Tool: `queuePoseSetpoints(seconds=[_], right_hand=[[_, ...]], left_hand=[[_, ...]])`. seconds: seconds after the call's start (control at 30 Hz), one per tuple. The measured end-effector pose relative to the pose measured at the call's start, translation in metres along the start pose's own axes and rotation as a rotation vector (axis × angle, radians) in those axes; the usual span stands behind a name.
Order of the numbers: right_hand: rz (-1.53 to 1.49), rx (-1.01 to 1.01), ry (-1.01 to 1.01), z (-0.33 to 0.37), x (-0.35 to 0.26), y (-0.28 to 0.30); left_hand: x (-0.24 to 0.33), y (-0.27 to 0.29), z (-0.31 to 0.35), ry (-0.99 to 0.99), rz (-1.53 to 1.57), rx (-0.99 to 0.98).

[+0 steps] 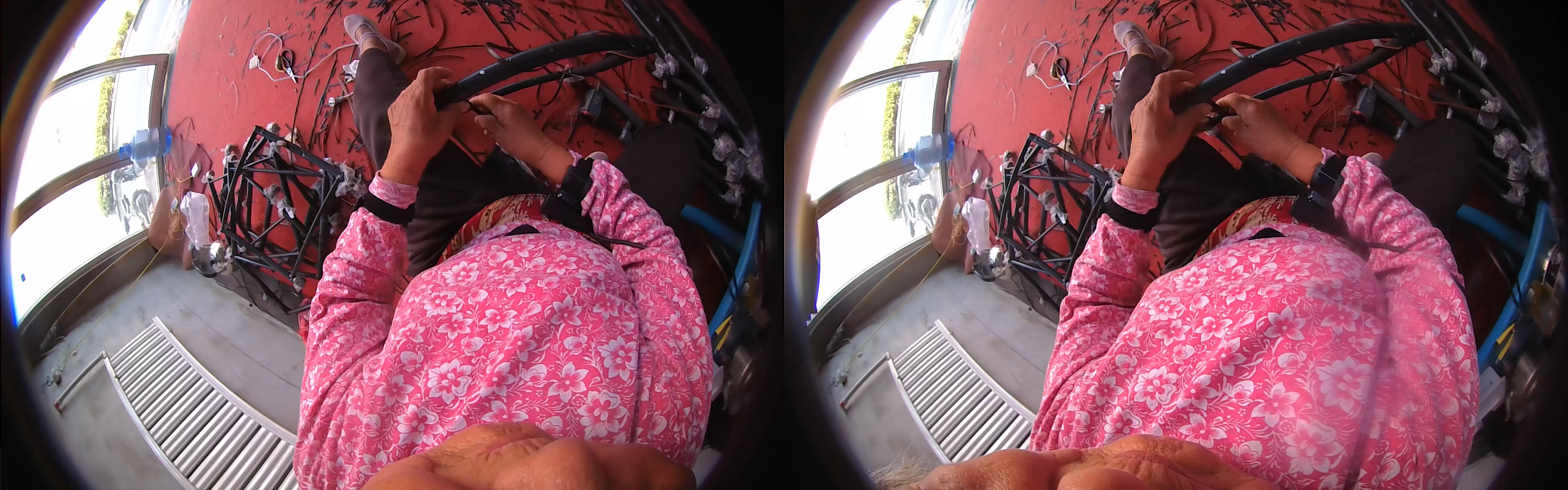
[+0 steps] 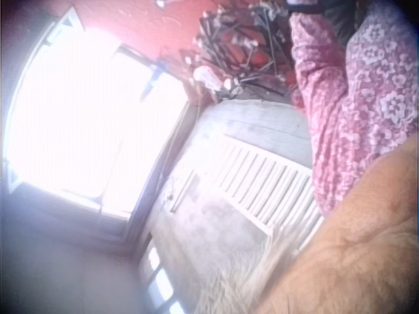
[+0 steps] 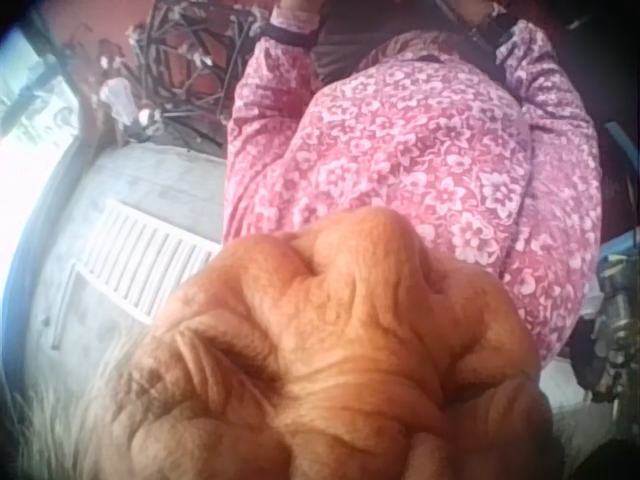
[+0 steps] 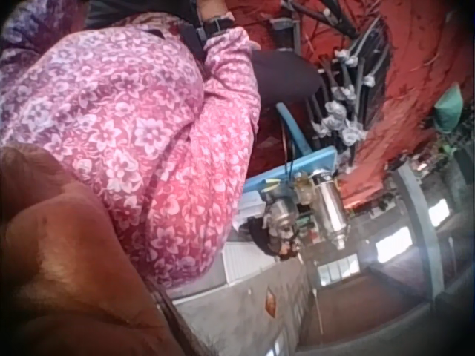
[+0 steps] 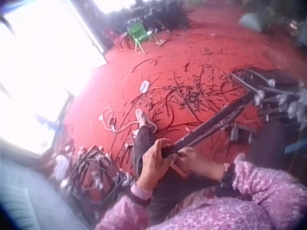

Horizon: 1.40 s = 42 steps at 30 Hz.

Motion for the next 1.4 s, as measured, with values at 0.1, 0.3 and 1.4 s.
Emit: queuePoseSetpoints(seconds=[0.1, 0.3, 1.4], right_hand=[[0.142, -0.004, 0.06, 0.023, -0.032, 0.02], [0.781, -0.15, 0.359, 0.015, -0.105, 0.062], [0.567, -0.065, 0.414, -0.101, -0.068, 0.092]], left_hand=[[0.0, 0.0, -0.001, 0.014, 0.008, -0.004], [0.001, -0.007, 0.003, -0.006, -0.029, 0.045], [0.043, -0.005, -0.001, -0.209, -0.187, 0.095]])
Point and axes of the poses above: each hand's wrist, its own z-axis away from the middle knuckle, its own y-axis out of the back of the hand, x = y × z, the point moved 4 cm from there along -z, towards the middle knuckle, and after that the axes turned 11 degrees about -x, right-handed, at the moved point
